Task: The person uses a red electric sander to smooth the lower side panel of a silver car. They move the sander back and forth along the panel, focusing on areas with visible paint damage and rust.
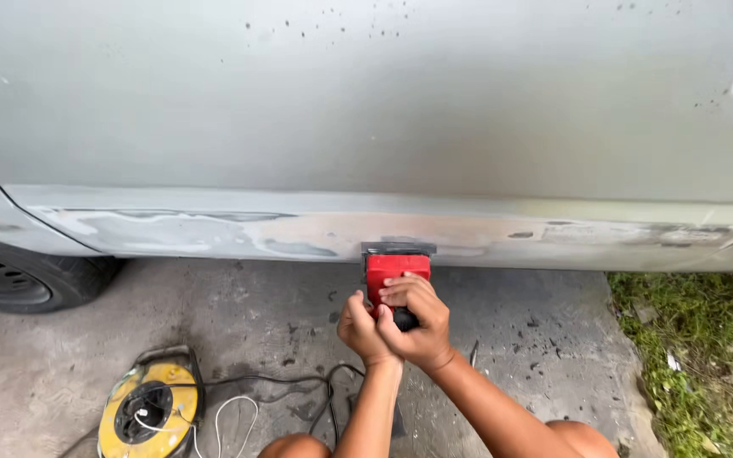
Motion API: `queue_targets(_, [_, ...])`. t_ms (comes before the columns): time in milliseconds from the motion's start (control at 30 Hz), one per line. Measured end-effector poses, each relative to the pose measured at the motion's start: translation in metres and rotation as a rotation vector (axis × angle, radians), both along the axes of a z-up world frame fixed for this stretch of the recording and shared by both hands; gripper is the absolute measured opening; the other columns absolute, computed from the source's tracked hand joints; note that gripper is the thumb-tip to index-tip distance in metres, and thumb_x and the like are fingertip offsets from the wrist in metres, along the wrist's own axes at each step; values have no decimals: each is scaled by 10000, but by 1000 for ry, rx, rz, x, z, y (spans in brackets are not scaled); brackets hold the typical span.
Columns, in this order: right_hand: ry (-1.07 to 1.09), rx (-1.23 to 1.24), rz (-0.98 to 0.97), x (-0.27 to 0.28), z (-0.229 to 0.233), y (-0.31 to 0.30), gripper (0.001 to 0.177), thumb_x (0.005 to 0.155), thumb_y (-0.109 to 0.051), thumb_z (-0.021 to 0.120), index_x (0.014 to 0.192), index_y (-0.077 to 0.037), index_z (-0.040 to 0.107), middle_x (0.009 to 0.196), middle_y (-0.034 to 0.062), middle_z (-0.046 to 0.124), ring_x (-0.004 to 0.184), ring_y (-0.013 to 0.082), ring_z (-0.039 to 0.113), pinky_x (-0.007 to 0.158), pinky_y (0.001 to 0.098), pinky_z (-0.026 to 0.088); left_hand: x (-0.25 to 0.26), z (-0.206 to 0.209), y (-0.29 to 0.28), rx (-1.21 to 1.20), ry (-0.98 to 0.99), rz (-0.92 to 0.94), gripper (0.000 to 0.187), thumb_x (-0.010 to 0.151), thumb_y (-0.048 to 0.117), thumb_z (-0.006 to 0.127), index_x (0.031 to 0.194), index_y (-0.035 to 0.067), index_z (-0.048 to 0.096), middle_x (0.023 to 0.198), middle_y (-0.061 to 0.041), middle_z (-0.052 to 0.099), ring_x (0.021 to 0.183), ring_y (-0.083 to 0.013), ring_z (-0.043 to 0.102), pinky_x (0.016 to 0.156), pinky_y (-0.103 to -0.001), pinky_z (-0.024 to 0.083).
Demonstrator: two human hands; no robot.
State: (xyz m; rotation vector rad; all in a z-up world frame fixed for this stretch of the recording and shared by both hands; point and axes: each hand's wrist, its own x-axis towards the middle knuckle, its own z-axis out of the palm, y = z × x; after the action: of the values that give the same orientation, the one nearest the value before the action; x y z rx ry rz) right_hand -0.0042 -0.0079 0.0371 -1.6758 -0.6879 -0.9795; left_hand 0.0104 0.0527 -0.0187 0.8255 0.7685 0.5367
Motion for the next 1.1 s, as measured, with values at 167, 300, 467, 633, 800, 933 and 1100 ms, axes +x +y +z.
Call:
queue_targets(167, [-12, 2, 8, -4, 7, -3, 102, 830, -106, 761, 763, -41, 722, 803, 136, 771, 822, 411, 763, 858, 524, 563, -5, 6, 0, 51, 5, -30, 319, 845, 170, 736, 599, 13, 609, 603, -126, 554, 684, -198, 509, 691, -366, 468])
queue_targets(300, [28, -5, 6, -6, 16, -3, 67, 824, -94, 754, 784, -41, 743, 808, 135, 789, 820, 415, 772, 848, 527, 568, -7, 23, 1, 9, 4, -32, 330, 821, 181, 732, 592, 12, 566, 594, -131, 536, 668, -194, 492, 690, -358, 461])
queue_targets(467, [2, -26, 10, -12, 15, -7, 86, 837, -109, 761, 785, -45, 735, 820, 127, 784, 832, 407, 769, 857, 519, 564, -15, 26, -4, 5, 7, -59, 345, 856, 185, 719, 610, -13, 580, 623, -172, 534, 699, -216, 510, 717, -370, 474])
queue_targets(633, [11, -14, -11, -9, 25, -11, 74, 828, -98, 762, 781, -47, 737, 815, 129, 785, 821, 408, 769, 849, 517, 569, -10, 36, -8, 27, 32, -58, 353, 856, 214, 733, 623, -1, 580, 626, -132, 538, 694, -214, 507, 726, -369, 475])
queue_targets(800, [25, -1, -13, -5, 19, -10, 45, 807, -76, 779, 782, -50, 752, 816, 112, 796, 831, 385, 782, 876, 506, 566, -8, 42, -12, -73, 6, -43, 353, 826, 229, 732, 601, 38, 538, 606, -106, 540, 646, -187, 498, 672, -336, 468])
queue_targets(933, [-6, 7, -11, -10, 13, -11, 43, 815, -73, 777, 787, -58, 747, 835, 104, 792, 863, 368, 780, 931, 488, 547, -16, 40, -10, -89, -23, -29, 355, 828, 223, 720, 609, 32, 515, 591, -116, 533, 631, -178, 500, 648, -320, 460])
queue_targets(1100, [48, 23, -12, -9, 25, -6, 24, 800, -62, 763, 799, -42, 749, 823, 140, 788, 847, 412, 777, 885, 527, 561, -18, 65, -4, -38, 22, -45, 380, 835, 246, 731, 596, 28, 531, 635, -132, 528, 692, -212, 496, 692, -357, 456])
